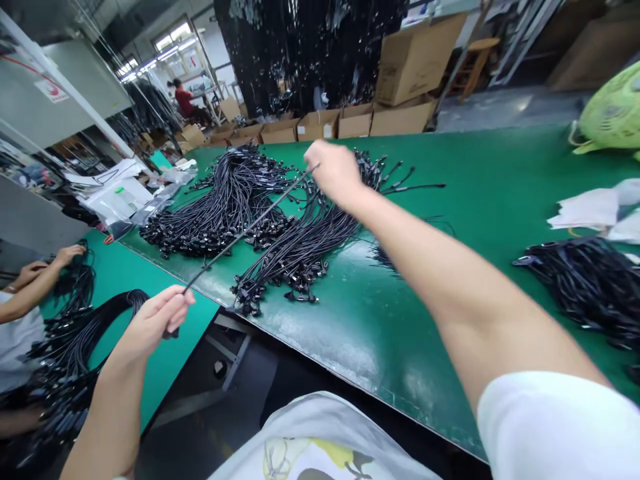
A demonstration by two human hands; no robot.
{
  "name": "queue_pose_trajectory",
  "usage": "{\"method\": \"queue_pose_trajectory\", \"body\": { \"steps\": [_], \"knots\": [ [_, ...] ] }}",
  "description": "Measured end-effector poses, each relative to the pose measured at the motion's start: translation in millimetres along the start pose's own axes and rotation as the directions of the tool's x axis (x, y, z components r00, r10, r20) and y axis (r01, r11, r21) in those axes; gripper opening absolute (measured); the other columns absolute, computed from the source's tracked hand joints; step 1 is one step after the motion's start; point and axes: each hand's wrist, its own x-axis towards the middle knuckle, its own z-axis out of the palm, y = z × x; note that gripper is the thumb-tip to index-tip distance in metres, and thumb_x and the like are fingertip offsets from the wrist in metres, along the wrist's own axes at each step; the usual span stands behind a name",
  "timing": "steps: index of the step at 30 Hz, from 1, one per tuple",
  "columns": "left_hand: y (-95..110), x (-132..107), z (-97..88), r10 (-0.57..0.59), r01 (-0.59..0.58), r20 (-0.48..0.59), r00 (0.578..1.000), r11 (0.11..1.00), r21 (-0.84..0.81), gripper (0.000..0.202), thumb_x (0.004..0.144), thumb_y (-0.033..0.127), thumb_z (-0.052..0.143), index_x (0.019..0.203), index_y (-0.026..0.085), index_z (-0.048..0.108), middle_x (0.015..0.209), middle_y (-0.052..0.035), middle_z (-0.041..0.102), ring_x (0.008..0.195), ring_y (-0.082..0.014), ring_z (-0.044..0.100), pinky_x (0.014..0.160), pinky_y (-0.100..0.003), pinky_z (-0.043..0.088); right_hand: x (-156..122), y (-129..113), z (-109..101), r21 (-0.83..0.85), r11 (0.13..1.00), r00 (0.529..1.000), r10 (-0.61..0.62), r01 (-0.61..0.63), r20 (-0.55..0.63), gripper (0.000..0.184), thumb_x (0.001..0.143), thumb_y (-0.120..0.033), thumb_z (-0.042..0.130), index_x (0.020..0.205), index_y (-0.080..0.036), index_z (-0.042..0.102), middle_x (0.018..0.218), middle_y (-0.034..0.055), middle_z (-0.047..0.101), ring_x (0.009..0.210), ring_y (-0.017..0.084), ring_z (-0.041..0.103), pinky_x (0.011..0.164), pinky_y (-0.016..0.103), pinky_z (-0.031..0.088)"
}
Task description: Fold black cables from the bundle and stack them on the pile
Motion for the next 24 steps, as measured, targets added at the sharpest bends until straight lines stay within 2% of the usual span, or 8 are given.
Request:
{"method": "queue_pose_trajectory", "body": {
  "steps": [3,5,8,11,14,17,21,24],
  "knots": [
    [-18,8,-25.5,0.101,-0.174,-0.203,0.974,0.907,-0.384,0.026,0.083,0.037,0.068,0.075,0.015,0.055,0.051,0.0083,0.034,0.042,-0.0045,0.033,0.041,-0.015,0.031,-3,43,-51,-0.204,0.974,0.988,0.066,-0.094,-0.14,0.033,0.1,-0.036,0.027,0.107,-0.025,0.057,0.095,0.0064,0.068,0.079,0.018,0.059,0.066,0.032,0.036],
    [-27,23,-19.5,0.118,-0.268,-0.31,0.943,0.822,-0.502,0.026,0.084,0.037,0.067,0.076,0.016,0.054,0.052,0.0083,0.036,0.044,-0.005,0.039,0.043,-0.014,0.035,-37,44,-66,-0.458,0.888,1.0,0.03,-0.024,0.006,0.022,0.097,-0.035,0.043,0.102,-0.023,0.06,0.09,0.0082,0.067,0.07,0.017,0.057,0.059,0.03,0.028],
    [-35,50,30.3,0.214,-0.322,-0.383,0.898,0.915,-0.243,0.024,0.086,0.041,0.063,0.087,0.017,0.06,0.07,0.0011,0.059,0.067,-0.0108,0.062,0.06,-0.019,0.049,-118,13,-62,-0.454,0.845,0.884,-0.045,0.283,0.466,0.008,0.089,-0.02,0.055,0.088,-0.015,0.061,0.077,0.0084,0.065,0.056,0.012,0.053,0.052,0.027,0.02],
    [-36,65,107.4,0.432,-0.423,-0.095,0.897,0.9,0.103,0.029,0.093,0.044,0.051,0.093,0.018,0.065,0.101,-0.0072,0.068,0.102,-0.018,0.063,0.091,-0.029,0.047,-182,-25,-60,-0.107,0.913,0.75,-0.251,0.393,0.612,0.017,0.092,-0.025,0.051,0.08,-0.017,0.061,0.072,0.0037,0.065,0.056,0.011,0.053,0.051,0.026,0.022],
    [-35,60,168.3,0.353,-0.409,0.359,0.864,0.908,0.089,0.032,0.095,0.043,0.046,0.098,0.018,0.066,0.081,-0.004,0.065,0.081,-0.0151,0.062,0.082,-0.028,0.047,-199,-26,-76,-0.106,0.952,0.864,-0.21,0.288,0.458,0.024,0.095,-0.033,0.047,0.083,-0.018,0.061,0.08,0.0044,0.067,0.064,0.014,0.057,0.052,0.026,0.024],
    [-31,54,186.7,0.173,-0.154,0.55,0.817,0.985,-0.082,0.032,0.094,0.042,0.049,0.1,0.016,0.066,0.061,0.003,0.046,0.054,-0.0086,0.044,0.055,-0.022,0.041,-200,18,-98,-0.193,0.976,0.951,-0.042,0.105,0.307,0.026,0.092,-0.043,0.052,0.085,-0.02,0.062,0.087,0.006,0.068,0.075,0.018,0.059,0.055,0.027,0.029],
    [-22,63,165.3,0.055,0.205,0.511,0.858,0.875,-0.438,0.024,0.089,0.034,0.061,0.091,0.011,0.067,0.058,0.0071,0.032,0.044,-0.0034,0.024,0.04,-0.014,0.027,-228,83,-109,-0.086,0.996,0.966,0.041,-0.019,0.255,0.026,0.093,-0.043,0.05,0.089,-0.022,0.065,0.092,0.0075,0.071,0.082,0.022,0.063,0.065,0.03,0.039],
    [-13,68,151.1,0.027,0.211,0.323,0.946,0.706,-0.676,0.021,0.092,0.026,0.056,0.099,0.01,0.067,0.056,0.0077,0.028,0.043,-0.0033,0.022,0.038,-0.011,0.026,-261,93,-94,-0.051,0.999,0.979,0.004,0.006,0.203,0.029,0.097,-0.035,0.04,0.1,-0.019,0.065,0.099,0.0113,0.071,0.087,0.023,0.064,0.069,0.031,0.041]
  ]
}}
